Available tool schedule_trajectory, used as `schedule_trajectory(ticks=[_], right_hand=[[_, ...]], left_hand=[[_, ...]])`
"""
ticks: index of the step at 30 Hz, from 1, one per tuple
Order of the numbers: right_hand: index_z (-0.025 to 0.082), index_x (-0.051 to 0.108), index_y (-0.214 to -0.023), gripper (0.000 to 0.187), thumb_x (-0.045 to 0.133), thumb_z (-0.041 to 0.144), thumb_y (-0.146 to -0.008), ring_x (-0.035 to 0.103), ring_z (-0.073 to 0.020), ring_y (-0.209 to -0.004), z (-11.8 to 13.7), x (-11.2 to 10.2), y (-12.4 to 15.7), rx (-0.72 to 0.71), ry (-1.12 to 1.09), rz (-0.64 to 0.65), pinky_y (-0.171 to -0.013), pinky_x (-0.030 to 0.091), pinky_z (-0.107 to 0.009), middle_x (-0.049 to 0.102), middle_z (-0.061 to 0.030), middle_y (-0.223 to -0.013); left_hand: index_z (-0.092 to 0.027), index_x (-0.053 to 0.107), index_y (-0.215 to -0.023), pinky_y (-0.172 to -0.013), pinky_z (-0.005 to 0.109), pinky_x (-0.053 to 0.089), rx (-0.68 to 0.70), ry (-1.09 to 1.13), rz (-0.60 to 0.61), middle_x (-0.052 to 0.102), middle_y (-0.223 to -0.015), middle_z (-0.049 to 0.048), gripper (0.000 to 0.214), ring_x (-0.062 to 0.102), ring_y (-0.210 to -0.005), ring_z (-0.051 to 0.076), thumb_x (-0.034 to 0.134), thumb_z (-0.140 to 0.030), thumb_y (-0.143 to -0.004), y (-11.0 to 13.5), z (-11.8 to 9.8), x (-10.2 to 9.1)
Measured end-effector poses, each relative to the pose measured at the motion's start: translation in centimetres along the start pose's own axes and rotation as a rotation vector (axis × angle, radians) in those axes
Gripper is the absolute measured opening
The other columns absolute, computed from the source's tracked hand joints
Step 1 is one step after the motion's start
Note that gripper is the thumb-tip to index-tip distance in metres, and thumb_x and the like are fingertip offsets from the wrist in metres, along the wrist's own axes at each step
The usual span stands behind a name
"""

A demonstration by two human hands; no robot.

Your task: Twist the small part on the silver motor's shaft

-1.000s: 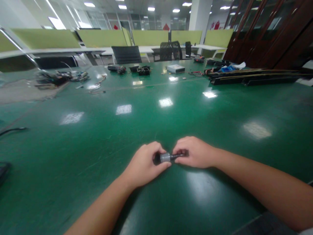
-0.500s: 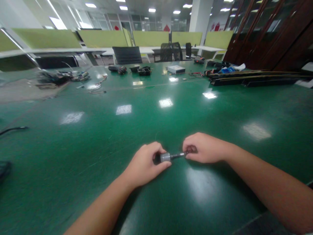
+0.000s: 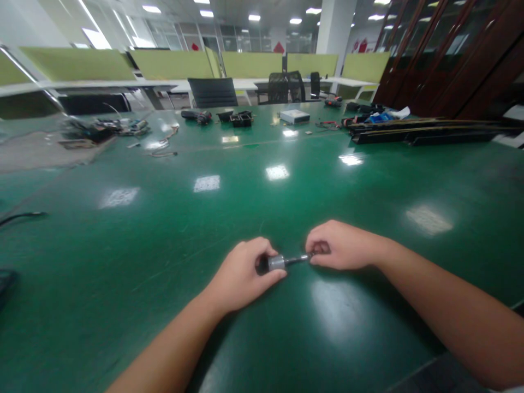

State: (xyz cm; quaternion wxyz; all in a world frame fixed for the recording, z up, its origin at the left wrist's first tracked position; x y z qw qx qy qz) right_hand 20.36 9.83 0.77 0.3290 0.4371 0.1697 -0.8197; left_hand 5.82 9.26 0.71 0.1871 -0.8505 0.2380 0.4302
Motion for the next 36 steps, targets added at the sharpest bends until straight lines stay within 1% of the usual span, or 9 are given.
schedule_trajectory(ticks=[4, 9, 17, 21, 25, 28, 31, 34, 36], right_hand=[[0.018, 0.073, -0.092, 0.011, 0.070, 0.025, -0.084, 0.059, -0.0123, -0.068, 0.4, 0.7, -0.5, -0.018, -0.018, -0.018, -0.064, 0.042, -0.025, 0.069, 0.0000, -0.077], [0.019, 0.073, -0.092, 0.012, 0.072, 0.028, -0.085, 0.060, -0.0140, -0.075, 1.3, 1.5, -1.5, -0.065, 0.035, -0.119, -0.072, 0.040, -0.027, 0.070, -0.0004, -0.080], [0.020, 0.077, -0.094, 0.017, 0.068, 0.034, -0.089, 0.057, -0.0160, -0.076, 1.7, 1.2, -1.4, -0.117, 0.041, -0.240, -0.067, 0.038, -0.027, 0.064, -0.0035, -0.081], [0.019, 0.074, -0.100, 0.019, 0.073, 0.023, -0.081, 0.059, -0.0162, -0.081, 2.1, 1.4, -1.4, -0.148, -0.014, -0.203, -0.075, 0.043, -0.028, 0.066, -0.0028, -0.087], [0.017, 0.070, -0.096, 0.018, 0.071, 0.014, -0.078, 0.058, -0.0135, -0.075, 1.6, 1.2, -1.3, -0.088, -0.056, -0.199, -0.072, 0.043, -0.025, 0.065, -0.0004, -0.083], [0.017, 0.070, -0.091, 0.012, 0.071, 0.015, -0.080, 0.058, -0.0135, -0.075, 1.5, 1.2, -1.3, -0.085, -0.066, -0.198, -0.071, 0.043, -0.025, 0.065, -0.0003, -0.082], [0.018, 0.071, -0.092, 0.012, 0.071, 0.016, -0.080, 0.058, -0.0141, -0.076, 1.6, 1.2, -1.3, -0.100, -0.060, -0.198, -0.072, 0.043, -0.026, 0.066, -0.0006, -0.082], [0.018, 0.072, -0.094, 0.013, 0.071, 0.017, -0.082, 0.059, -0.0144, -0.078, 1.8, 1.2, -1.3, -0.120, -0.059, -0.196, -0.074, 0.043, -0.026, 0.066, -0.0010, -0.084], [0.018, 0.072, -0.095, 0.013, 0.071, 0.018, -0.083, 0.059, -0.0144, -0.078, 1.8, 1.3, -1.3, -0.134, -0.057, -0.190, -0.074, 0.043, -0.027, 0.067, -0.0011, -0.084]], left_hand=[[-0.021, 0.063, -0.087, -0.069, 0.030, 0.040, -0.004, 0.008, 0.003, 0.066, -0.085, -0.0002, 0.021, 0.058, -0.076, 0.018, 0.075, -0.038, -0.081, -0.1, -0.1, 0.0], [-0.021, 0.063, -0.089, -0.064, 0.028, 0.039, -0.029, 0.017, -0.017, 0.064, -0.082, -0.0006, 0.020, 0.057, -0.073, 0.018, 0.077, -0.030, -0.077, -0.4, 0.2, 0.1], [-0.022, 0.066, -0.091, -0.067, 0.029, 0.041, -0.038, -0.014, -0.027, 0.066, -0.086, -0.0005, 0.022, 0.059, -0.078, 0.019, 0.078, -0.033, -0.076, -0.7, 0.1, 0.4], [-0.022, 0.066, -0.090, -0.067, 0.029, 0.040, -0.043, -0.016, -0.023, 0.066, -0.085, -0.0007, 0.021, 0.059, -0.077, 0.019, 0.077, -0.033, -0.077, -0.7, 0.0, 0.3], [-0.021, 0.066, -0.089, -0.068, 0.029, 0.040, -0.044, -0.012, -0.015, 0.066, -0.085, -0.0008, 0.023, 0.059, -0.077, 0.019, 0.080, -0.034, -0.075, -0.7, 0.0, 0.3], [-0.021, 0.066, -0.091, -0.068, 0.029, 0.040, -0.025, -0.018, -0.020, 0.066, -0.085, -0.0006, 0.029, 0.059, -0.076, 0.019, 0.081, -0.039, -0.074, -0.7, -0.2, 0.2], [-0.022, 0.067, -0.092, -0.068, 0.030, 0.039, -0.010, -0.015, -0.016, 0.066, -0.082, -0.0006, 0.026, 0.058, -0.073, 0.018, 0.075, -0.044, -0.081, -0.6, -0.3, 0.2], [-0.022, 0.069, -0.092, -0.068, 0.029, 0.039, -0.010, -0.001, -0.011, 0.066, -0.081, -0.0007, 0.019, 0.057, -0.072, 0.017, 0.068, -0.041, -0.087, -0.6, -0.2, 0.2], [-0.023, 0.069, -0.092, -0.067, 0.029, 0.039, -0.009, 0.003, -0.014, 0.065, -0.081, -0.0008, 0.018, 0.057, -0.072, 0.017, 0.070, -0.040, -0.086, -0.6, -0.2, 0.2]])
Point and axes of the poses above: each hand's wrist, its own y-axis away from the middle knuckle, its own x-axis out of the palm, z = x × y, the point moved 10 cm from there along -y, towards the middle knuckle
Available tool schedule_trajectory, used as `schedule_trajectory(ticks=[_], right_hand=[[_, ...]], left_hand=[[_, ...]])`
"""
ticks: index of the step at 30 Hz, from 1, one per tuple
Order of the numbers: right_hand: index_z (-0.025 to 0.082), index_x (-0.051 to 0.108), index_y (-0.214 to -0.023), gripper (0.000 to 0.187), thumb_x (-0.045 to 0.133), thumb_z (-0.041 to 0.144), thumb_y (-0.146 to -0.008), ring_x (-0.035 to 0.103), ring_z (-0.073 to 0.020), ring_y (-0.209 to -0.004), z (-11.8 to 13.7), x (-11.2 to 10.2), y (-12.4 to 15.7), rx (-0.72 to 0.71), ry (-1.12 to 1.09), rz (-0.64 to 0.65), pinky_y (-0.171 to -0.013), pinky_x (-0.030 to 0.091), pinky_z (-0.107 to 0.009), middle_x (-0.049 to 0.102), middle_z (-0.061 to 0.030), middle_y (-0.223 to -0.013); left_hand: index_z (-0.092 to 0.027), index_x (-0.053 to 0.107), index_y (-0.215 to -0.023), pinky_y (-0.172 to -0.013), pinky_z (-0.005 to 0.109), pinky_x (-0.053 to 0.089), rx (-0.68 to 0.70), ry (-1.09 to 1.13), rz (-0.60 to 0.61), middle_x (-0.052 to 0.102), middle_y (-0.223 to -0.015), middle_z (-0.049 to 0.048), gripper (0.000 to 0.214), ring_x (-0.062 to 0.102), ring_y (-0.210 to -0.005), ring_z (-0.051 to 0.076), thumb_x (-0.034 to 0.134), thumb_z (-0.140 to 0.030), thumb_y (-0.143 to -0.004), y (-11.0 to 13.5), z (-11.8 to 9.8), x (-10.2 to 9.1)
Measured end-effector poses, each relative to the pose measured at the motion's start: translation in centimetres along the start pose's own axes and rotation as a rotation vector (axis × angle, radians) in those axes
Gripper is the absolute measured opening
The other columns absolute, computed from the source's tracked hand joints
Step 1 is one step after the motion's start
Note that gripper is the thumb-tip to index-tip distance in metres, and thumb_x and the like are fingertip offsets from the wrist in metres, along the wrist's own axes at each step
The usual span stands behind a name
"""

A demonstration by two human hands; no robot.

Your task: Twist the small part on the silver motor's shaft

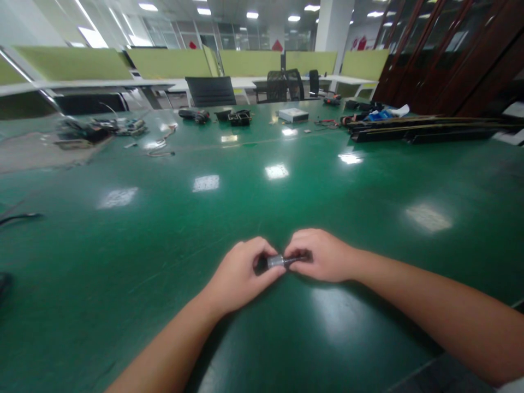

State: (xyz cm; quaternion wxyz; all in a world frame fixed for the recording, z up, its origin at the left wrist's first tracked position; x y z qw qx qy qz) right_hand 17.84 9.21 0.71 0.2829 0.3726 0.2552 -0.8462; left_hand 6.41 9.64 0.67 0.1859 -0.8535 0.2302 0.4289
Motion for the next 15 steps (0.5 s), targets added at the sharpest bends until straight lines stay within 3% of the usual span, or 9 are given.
schedule_trajectory(ticks=[7, 15], right_hand=[[0.018, 0.074, -0.095, 0.012, 0.071, 0.022, -0.085, 0.060, -0.0147, -0.080, 0.38, 0.07, -0.16, -0.046, 0.028, -0.004, -0.076, 0.042, -0.027, 0.068, -0.0014, -0.085], [0.016, 0.075, -0.095, 0.013, 0.071, 0.021, -0.084, 0.061, -0.0149, -0.078, 0.29, -0.03, -0.07, -0.006, 0.035, 0.016, -0.073, 0.043, -0.027, 0.069, -0.0024, -0.083]], left_hand=[[-0.022, 0.067, -0.089, -0.065, 0.029, 0.039, -0.002, 0.021, -0.009, 0.065, -0.081, -0.0006, 0.019, 0.056, -0.072, 0.017, 0.073, -0.038, -0.083, -0.05, 0.14, 0.04], [-0.022, 0.066, -0.090, -0.068, 0.030, 0.039, -0.008, 0.003, -0.010, 0.065, -0.083, -0.0006, 0.020, 0.057, -0.074, 0.018, 0.073, -0.039, -0.083, 0.03, 0.04, -0.04]])
Point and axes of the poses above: each hand's wrist, its own y-axis away from the middle knuckle, its own x-axis out of the palm, z = x × y, the point moved 10 cm from there along -y, towards the middle knuckle
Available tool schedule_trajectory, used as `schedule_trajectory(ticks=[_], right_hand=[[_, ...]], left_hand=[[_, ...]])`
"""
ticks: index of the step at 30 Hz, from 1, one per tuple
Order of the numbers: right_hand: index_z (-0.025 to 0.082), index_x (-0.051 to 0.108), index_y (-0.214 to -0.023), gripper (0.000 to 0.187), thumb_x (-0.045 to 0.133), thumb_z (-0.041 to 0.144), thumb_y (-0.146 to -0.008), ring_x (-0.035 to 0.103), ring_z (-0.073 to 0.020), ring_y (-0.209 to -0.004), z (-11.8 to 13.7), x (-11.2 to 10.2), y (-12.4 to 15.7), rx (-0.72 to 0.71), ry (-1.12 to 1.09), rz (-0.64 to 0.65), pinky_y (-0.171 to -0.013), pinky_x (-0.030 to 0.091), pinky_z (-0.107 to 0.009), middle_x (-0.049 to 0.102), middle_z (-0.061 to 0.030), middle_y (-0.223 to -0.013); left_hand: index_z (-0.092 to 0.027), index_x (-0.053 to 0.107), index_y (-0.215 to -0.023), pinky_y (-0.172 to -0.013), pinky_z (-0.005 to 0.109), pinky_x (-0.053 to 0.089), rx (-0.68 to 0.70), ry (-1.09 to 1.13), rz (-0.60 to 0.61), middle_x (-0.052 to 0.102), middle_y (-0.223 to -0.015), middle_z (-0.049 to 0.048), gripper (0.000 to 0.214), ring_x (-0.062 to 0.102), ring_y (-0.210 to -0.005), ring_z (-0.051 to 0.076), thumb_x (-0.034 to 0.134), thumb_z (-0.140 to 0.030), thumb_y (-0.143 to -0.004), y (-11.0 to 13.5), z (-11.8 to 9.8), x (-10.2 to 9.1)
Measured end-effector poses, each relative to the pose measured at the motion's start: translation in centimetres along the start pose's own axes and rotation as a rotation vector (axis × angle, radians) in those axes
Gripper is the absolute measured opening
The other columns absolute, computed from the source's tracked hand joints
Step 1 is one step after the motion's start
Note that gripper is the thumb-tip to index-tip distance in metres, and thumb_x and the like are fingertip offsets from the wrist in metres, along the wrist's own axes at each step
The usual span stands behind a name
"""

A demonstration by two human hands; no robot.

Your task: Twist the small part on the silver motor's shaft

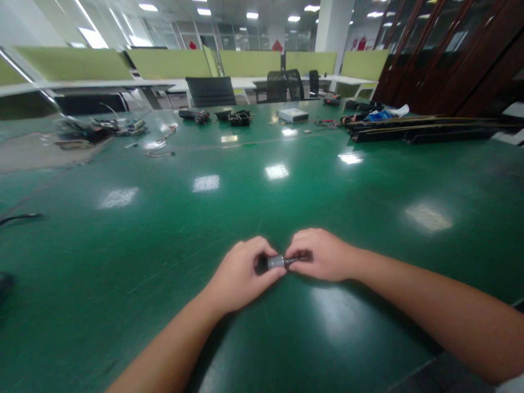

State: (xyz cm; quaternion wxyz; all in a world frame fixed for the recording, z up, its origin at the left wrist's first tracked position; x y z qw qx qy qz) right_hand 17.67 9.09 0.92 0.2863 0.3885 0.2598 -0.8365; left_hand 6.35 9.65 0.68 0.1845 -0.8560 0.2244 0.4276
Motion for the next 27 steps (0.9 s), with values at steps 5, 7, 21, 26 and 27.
schedule_trajectory(ticks=[5, 7, 21, 26, 27], right_hand=[[0.017, 0.075, -0.095, 0.012, 0.070, 0.020, -0.084, 0.061, -0.0147, -0.077, -0.04, -0.12, 0.11, 0.004, -0.005, 0.006, -0.071, 0.043, -0.026, 0.069, -0.0026, -0.083], [0.016, 0.075, -0.094, 0.012, 0.071, 0.020, -0.083, 0.061, -0.0147, -0.077, -0.04, -0.23, 0.15, 0.004, -0.002, 0.006, -0.071, 0.043, -0.026, 0.069, -0.0026, -0.083], [0.017, 0.071, -0.087, 0.007, 0.069, 0.022, -0.083, 0.061, -0.0152, -0.078, -0.03, -0.67, 0.44, -0.003, 0.061, 0.032, -0.075, 0.043, -0.028, 0.070, -0.0018, -0.083], [0.018, 0.071, -0.086, 0.006, 0.070, 0.020, -0.081, 0.062, -0.0153, -0.078, -0.22, -0.78, 0.68, 0.004, 0.094, 0.070, -0.075, 0.043, -0.028, 0.070, -0.0019, -0.083], [0.018, 0.071, -0.086, 0.006, 0.070, 0.020, -0.081, 0.062, -0.0152, -0.078, -0.29, -0.80, 0.73, 0.008, 0.094, 0.078, -0.075, 0.044, -0.028, 0.070, -0.0020, -0.083]], left_hand=[[-0.021, 0.065, -0.090, -0.067, 0.029, 0.039, -0.001, 0.004, 0.010, 0.066, -0.084, -0.0003, 0.021, 0.057, -0.075, 0.018, 0.072, -0.040, -0.084, 0.02, -0.05, 0.10], [-0.021, 0.065, -0.090, -0.067, 0.029, 0.040, 0.000, 0.005, 0.011, 0.066, -0.084, -0.0002, 0.021, 0.058, -0.075, 0.018, 0.072, -0.040, -0.084, 0.03, -0.09, 0.07], [-0.022, 0.067, -0.091, -0.068, 0.029, 0.040, 0.003, 0.007, 0.021, 0.067, -0.085, -0.0002, 0.018, 0.058, -0.075, 0.018, 0.073, -0.038, -0.084, 0.16, 0.06, -0.09], [-0.022, 0.067, -0.092, -0.068, 0.029, 0.041, -0.001, 0.011, 0.024, 0.068, -0.087, 0.0005, 0.021, 0.058, -0.076, 0.018, 0.074, -0.039, -0.083, 0.20, 0.20, -0.07], [-0.022, 0.067, -0.093, -0.068, 0.029, 0.041, 0.000, 0.012, 0.025, 0.068, -0.087, 0.0005, 0.021, 0.058, -0.076, 0.018, 0.073, -0.039, -0.083, 0.20, 0.20, -0.03]])
Point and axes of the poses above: each hand's wrist, its own y-axis away from the middle knuckle, its own x-axis out of the palm, z = x × y, the point moved 10 cm from there along -y, towards the middle knuckle
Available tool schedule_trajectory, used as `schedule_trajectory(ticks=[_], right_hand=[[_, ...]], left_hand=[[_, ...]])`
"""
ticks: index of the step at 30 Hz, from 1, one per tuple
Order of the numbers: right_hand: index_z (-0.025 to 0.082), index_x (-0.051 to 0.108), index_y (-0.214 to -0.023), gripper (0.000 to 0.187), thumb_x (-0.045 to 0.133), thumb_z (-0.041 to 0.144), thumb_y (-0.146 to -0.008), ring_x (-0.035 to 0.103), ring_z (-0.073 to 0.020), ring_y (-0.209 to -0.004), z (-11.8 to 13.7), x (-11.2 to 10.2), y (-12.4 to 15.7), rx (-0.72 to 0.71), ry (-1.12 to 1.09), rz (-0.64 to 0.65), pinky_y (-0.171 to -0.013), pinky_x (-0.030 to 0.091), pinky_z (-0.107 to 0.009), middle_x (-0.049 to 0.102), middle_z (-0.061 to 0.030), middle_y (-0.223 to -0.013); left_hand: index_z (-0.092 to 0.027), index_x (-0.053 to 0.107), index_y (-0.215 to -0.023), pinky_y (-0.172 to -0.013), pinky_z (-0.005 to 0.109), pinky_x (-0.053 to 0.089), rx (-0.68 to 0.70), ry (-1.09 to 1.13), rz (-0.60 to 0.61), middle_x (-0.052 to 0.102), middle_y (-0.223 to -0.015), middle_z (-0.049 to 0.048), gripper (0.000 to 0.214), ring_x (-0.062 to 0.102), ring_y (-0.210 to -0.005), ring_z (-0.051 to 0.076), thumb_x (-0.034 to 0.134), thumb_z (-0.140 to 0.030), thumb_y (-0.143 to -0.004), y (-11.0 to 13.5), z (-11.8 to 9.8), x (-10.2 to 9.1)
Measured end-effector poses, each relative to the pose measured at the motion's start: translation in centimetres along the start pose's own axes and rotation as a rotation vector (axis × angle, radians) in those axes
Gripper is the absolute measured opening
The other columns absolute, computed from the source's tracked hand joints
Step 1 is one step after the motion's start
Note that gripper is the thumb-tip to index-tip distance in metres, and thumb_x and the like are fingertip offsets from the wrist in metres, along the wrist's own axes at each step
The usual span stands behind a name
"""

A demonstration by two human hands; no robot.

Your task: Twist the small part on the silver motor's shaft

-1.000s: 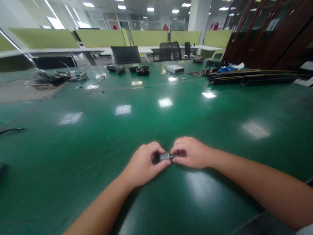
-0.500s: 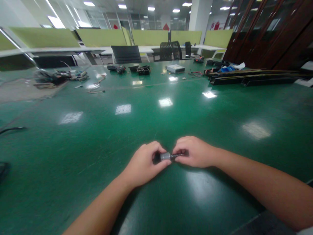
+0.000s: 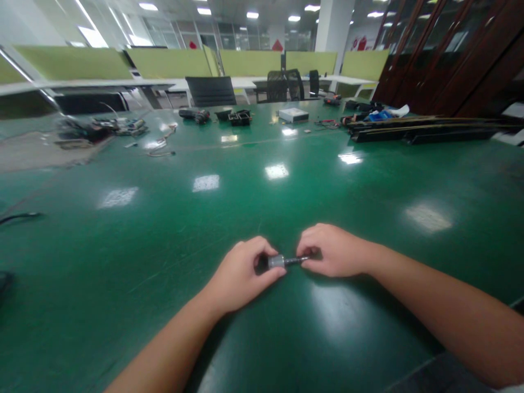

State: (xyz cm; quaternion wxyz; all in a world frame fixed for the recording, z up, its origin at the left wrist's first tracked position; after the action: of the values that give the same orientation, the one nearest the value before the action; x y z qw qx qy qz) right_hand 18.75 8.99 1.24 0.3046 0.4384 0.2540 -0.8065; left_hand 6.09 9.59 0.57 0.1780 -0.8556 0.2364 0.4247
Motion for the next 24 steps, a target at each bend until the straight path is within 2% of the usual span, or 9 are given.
schedule_trajectory(ticks=[15, 24], right_hand=[[0.017, 0.073, -0.084, 0.009, 0.070, 0.016, -0.076, 0.059, -0.0128, -0.066, -2.8, -0.7, 1.2, 0.108, -0.061, 0.103, -0.061, 0.043, -0.024, 0.067, -0.0005, -0.076], [0.017, 0.074, -0.086, 0.010, 0.071, 0.018, -0.077, 0.059, -0.0121, -0.066, -2.3, -0.4, 1.0, 0.102, -0.116, 0.119, -0.061, 0.045, -0.023, 0.067, -0.0006, -0.076]], left_hand=[[-0.022, 0.067, -0.091, -0.066, 0.028, 0.040, 0.004, 0.015, -0.003, 0.067, -0.085, 0.0001, 0.021, 0.057, -0.073, 0.017, 0.072, -0.041, -0.085, 0.2, 0.0, 0.2], [-0.021, 0.067, -0.091, -0.067, 0.029, 0.041, 0.008, 0.004, -0.009, 0.067, -0.085, 0.0003, 0.022, 0.058, -0.073, 0.018, 0.072, -0.042, -0.084, 0.3, -0.1, -0.1]])
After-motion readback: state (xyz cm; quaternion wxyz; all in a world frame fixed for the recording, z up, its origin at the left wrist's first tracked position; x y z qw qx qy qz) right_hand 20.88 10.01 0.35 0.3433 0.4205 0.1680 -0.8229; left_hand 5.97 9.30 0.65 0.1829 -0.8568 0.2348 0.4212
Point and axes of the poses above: each hand's wrist, its own y-axis away from the middle knuckle, its own x-axis out of the palm, z = x × y, the point moved 10 cm from there along -y, towards the middle knuckle
